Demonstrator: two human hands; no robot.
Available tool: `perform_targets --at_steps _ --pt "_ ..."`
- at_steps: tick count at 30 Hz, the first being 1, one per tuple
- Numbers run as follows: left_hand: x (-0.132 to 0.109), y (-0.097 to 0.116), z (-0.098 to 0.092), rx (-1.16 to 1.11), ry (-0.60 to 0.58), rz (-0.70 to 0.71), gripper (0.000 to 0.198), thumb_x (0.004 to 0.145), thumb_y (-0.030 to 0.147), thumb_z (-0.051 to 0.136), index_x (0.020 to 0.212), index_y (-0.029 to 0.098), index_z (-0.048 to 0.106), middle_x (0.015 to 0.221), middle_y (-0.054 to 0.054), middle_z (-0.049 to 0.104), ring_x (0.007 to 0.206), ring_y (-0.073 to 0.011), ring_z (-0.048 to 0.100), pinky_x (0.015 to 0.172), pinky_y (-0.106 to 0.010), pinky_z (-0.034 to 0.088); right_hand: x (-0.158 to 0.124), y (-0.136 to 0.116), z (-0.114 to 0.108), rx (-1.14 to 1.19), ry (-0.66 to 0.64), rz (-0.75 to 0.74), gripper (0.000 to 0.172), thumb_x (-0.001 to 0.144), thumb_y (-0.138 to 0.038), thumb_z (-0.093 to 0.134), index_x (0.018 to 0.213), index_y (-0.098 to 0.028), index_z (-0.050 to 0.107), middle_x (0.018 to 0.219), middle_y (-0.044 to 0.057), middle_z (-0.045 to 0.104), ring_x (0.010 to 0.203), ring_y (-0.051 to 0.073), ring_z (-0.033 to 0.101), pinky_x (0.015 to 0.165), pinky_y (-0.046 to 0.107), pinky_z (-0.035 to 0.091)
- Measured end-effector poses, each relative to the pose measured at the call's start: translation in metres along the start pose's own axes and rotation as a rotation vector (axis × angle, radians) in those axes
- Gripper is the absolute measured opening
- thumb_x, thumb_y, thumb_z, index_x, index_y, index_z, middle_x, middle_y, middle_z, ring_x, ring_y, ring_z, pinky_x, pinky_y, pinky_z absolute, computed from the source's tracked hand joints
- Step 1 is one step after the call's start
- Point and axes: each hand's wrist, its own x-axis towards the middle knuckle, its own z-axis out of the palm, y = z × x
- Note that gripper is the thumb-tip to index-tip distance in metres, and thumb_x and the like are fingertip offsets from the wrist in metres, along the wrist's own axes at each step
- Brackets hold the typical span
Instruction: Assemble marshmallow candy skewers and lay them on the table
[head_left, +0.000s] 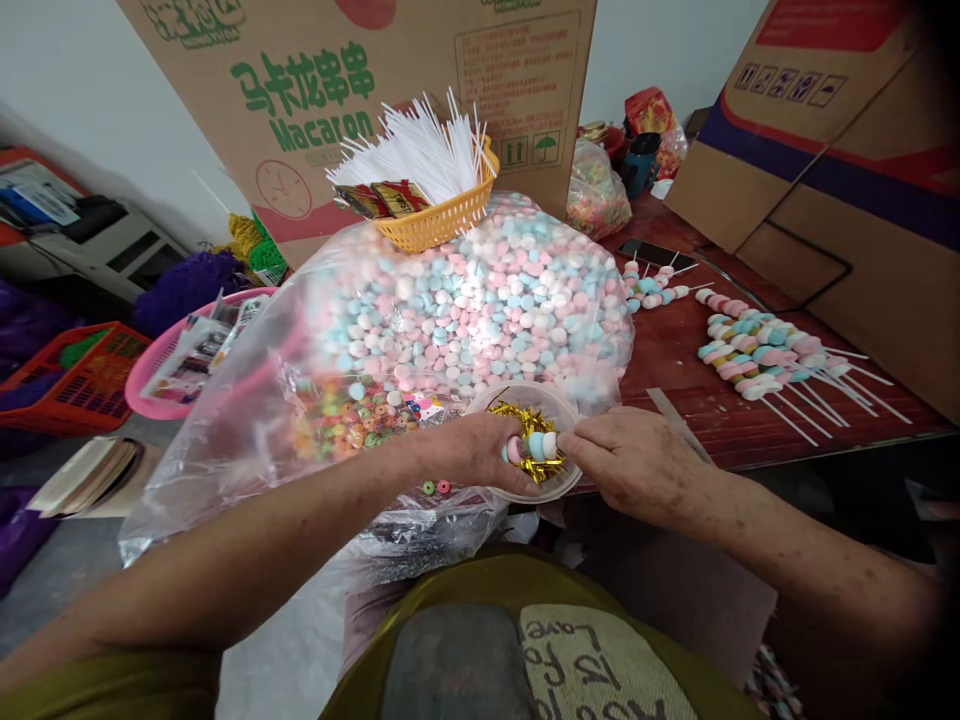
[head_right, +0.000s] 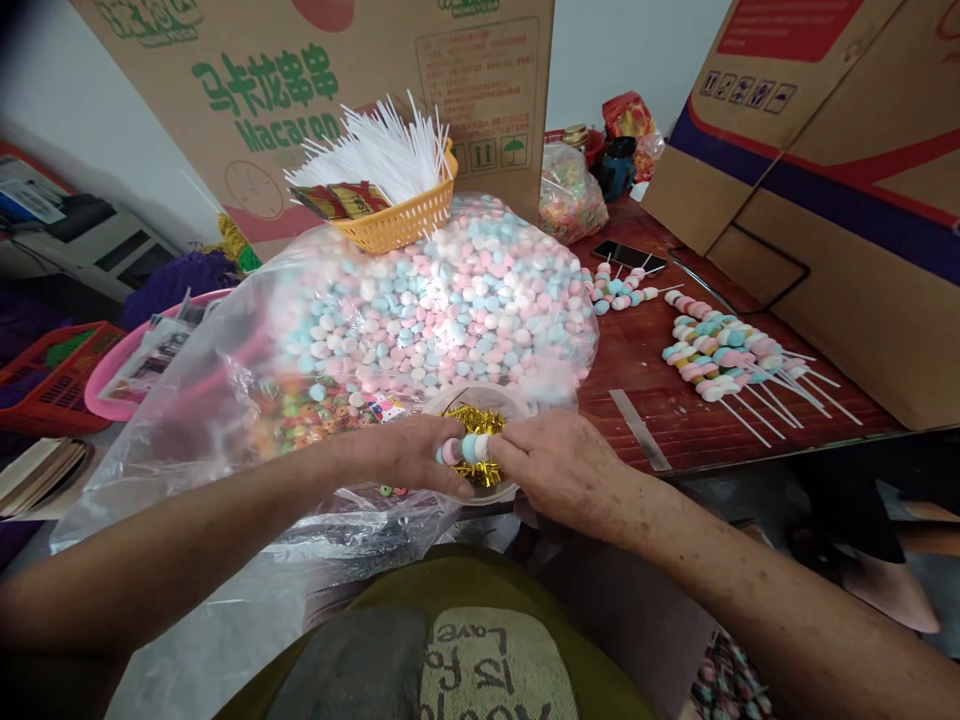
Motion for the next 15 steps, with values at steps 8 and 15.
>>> perform_targets --at_steps 8,15 --pt "-0.030 -0.039 -0.031 -0.209 -0.182 0.026 0.039 0.066 0.035 0.076 0.100 0.023 0.062 0.085 -0.002 0.069 0.075 -0.0161 0.063 0.062 -0.025 0.047 -0.007 0.006 -0.006 -0.013 0.124 0.042 0.026 0.086 -0.008 0.038 0.075 -0.016 0.059 0.069 0.005 0.061 0.062 0.016 0.051 0.058 0.029 0.029" --pt "-0.031 -0.020 -0.008 0.539 0.279 -0.166 0.021 0.076 0.037 0.066 0.082 0.017 0.059 0.068 -0.003 0.063 0.062 -0.0175 0.057 0.061 -0.030 0.040 -0.007 0.009 -0.008 0.240 -0.068 0.228 0.018 0.089 -0.014 0.042 0.082 -0.017 0.058 0.070 0.003 0.059 0.064 0.015 0.054 0.057 0.026 0.031"
